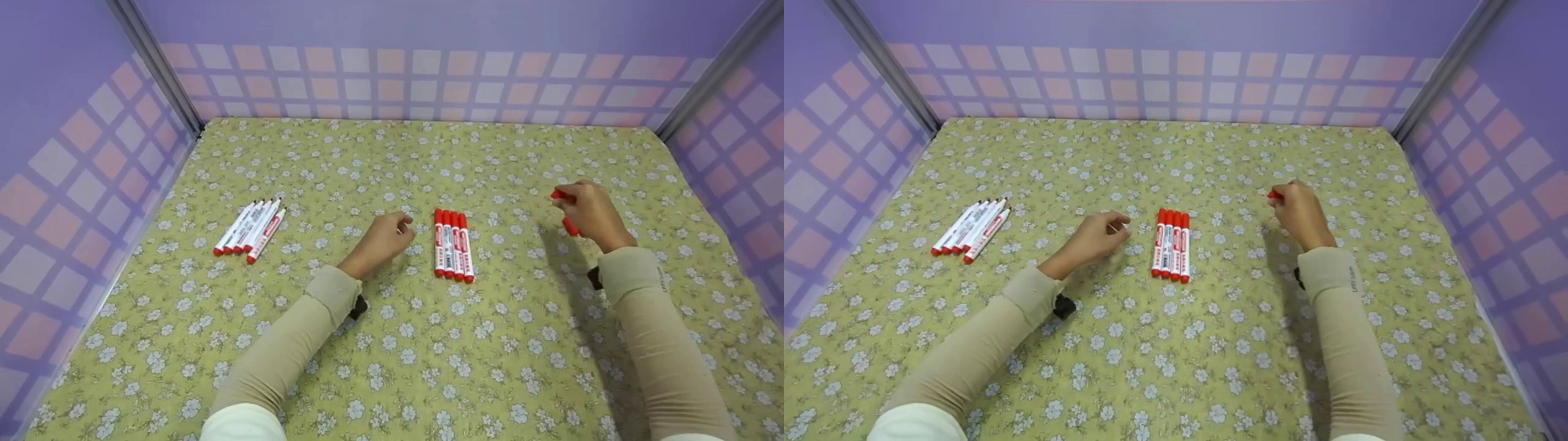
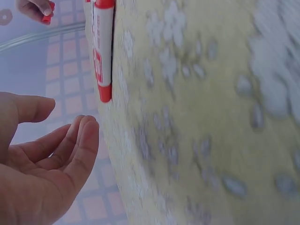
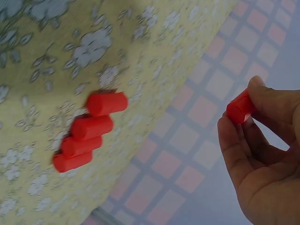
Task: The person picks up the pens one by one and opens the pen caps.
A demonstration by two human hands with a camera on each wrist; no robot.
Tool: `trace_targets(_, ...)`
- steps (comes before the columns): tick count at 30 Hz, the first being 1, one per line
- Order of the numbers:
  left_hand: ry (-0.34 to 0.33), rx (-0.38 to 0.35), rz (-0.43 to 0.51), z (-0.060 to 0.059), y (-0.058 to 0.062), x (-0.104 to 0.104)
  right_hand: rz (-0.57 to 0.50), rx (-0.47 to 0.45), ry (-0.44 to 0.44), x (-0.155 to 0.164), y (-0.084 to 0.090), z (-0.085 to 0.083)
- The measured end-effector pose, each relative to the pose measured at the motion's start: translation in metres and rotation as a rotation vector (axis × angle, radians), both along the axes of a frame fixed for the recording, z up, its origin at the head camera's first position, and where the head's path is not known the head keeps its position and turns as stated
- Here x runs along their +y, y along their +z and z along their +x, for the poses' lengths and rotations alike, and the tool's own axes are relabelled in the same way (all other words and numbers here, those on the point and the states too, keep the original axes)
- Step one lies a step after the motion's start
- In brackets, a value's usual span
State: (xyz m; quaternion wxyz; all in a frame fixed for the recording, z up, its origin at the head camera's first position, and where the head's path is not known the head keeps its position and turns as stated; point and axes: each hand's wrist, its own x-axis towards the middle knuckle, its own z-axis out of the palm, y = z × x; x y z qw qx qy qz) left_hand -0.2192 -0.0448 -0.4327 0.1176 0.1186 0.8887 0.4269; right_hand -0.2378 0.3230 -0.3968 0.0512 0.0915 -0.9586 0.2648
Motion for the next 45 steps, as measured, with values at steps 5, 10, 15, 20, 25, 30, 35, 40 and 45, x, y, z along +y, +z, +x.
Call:
trace_targets(5,-0.015,-0.024,-0.022,-0.001,-0.003,0.016,-0.035,-0.059,-0.061,0.019,-0.002,-0.003)
trace_targets(10,-0.022,-0.084,0.015,-0.002,-0.006,0.027,-0.045,-0.158,-0.123,0.037,-0.007,-0.006)
trace_targets(15,-0.009,-0.140,0.019,-0.004,-0.008,0.034,-0.051,-0.226,-0.157,0.050,-0.014,-0.007)
trace_targets(20,0.015,-0.158,-0.019,-0.008,-0.011,0.040,-0.060,-0.278,-0.183,0.060,-0.018,-0.005)
trace_targets(25,0.036,-0.194,-0.012,-0.011,-0.015,0.043,-0.050,-0.324,-0.221,0.069,-0.023,-0.005)
trace_targets(30,0.060,-0.217,0.032,-0.014,-0.018,0.046,-0.043,-0.369,-0.253,0.074,-0.027,-0.004)
trace_targets(35,0.052,-0.206,0.036,-0.017,-0.017,0.050,-0.050,-0.389,-0.264,0.077,-0.029,-0.003)
trace_targets(40,0.067,-0.215,0.036,-0.019,-0.016,0.054,-0.054,-0.409,-0.286,0.079,-0.031,-0.002)
trace_targets(45,0.056,-0.203,0.091,-0.019,-0.017,0.056,-0.050,-0.411,-0.280,0.082,-0.032,0.000)
